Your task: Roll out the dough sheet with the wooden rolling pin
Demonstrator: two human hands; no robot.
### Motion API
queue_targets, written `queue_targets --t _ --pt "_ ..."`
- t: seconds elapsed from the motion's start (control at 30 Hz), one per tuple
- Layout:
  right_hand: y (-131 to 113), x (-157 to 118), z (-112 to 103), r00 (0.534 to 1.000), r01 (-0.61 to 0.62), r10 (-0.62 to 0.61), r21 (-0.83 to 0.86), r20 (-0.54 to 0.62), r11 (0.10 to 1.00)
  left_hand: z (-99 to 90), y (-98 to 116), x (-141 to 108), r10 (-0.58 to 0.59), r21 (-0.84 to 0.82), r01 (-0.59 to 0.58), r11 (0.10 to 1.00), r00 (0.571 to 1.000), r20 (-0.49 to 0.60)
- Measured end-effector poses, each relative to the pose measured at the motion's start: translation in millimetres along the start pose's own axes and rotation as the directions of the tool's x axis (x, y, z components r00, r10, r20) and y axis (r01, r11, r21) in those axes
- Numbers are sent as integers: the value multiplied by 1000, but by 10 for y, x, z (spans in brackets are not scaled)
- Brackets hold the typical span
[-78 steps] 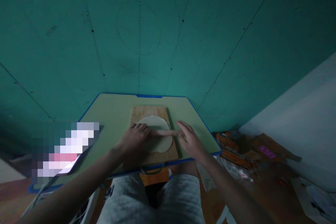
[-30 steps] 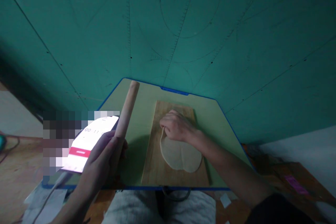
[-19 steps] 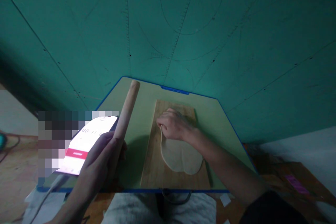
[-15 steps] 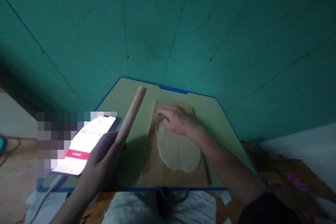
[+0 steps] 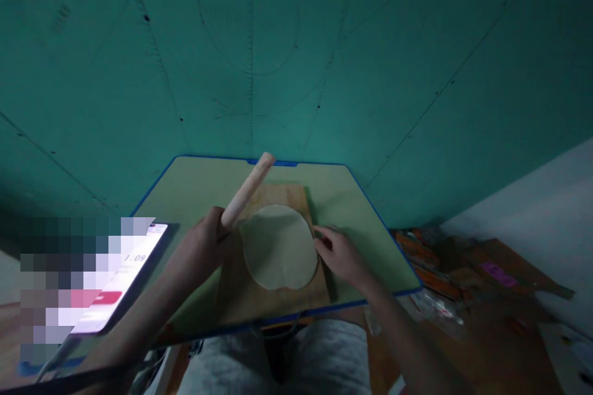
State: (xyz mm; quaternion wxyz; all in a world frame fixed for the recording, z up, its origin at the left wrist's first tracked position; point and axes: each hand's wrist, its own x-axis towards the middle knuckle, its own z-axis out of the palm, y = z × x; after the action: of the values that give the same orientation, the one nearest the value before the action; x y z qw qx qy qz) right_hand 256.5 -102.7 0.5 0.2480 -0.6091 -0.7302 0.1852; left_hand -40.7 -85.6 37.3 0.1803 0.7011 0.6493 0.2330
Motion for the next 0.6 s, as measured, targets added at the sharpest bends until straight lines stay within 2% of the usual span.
queue_targets --t 0.1,0.2,0.27,0.33,0.37,0.43,0.5,0.53,0.6 --pt "-119 -128 7 999 -37 36 22 28 999 94 116 30 50 115 -58 992 996 75" --pt "-157 -235 -14 996 -6 3 40 88 999 154 115 18 120 204 -149 967 982 147" --pt "-132 -280 -77 990 41 -46 42 130 998 141 71 10 198 250 -235 939 966 163" --pt "-95 -295 -207 992 55 -58 37 111 998 89 37 -3 287 260 -318 912 946 150" --pt "-82 -295 -294 997 59 -62 44 56 997 58 36 -17 324 262 -351 899 935 142" --pt "-84 -292 -476 987 92 -81 77 -137 993 10 85 -73 365 277 -398 875 917 162" --pt "-128 -306 -607 935 174 -129 110 -331 979 9 198 -170 375 298 -434 850 897 236" --pt "-162 -322 -632 906 216 -158 107 -393 971 27 270 -229 378 303 -457 836 881 285" --pt "-229 -368 -592 879 267 -221 53 -422 962 84 417 -344 403 298 -517 803 838 367"
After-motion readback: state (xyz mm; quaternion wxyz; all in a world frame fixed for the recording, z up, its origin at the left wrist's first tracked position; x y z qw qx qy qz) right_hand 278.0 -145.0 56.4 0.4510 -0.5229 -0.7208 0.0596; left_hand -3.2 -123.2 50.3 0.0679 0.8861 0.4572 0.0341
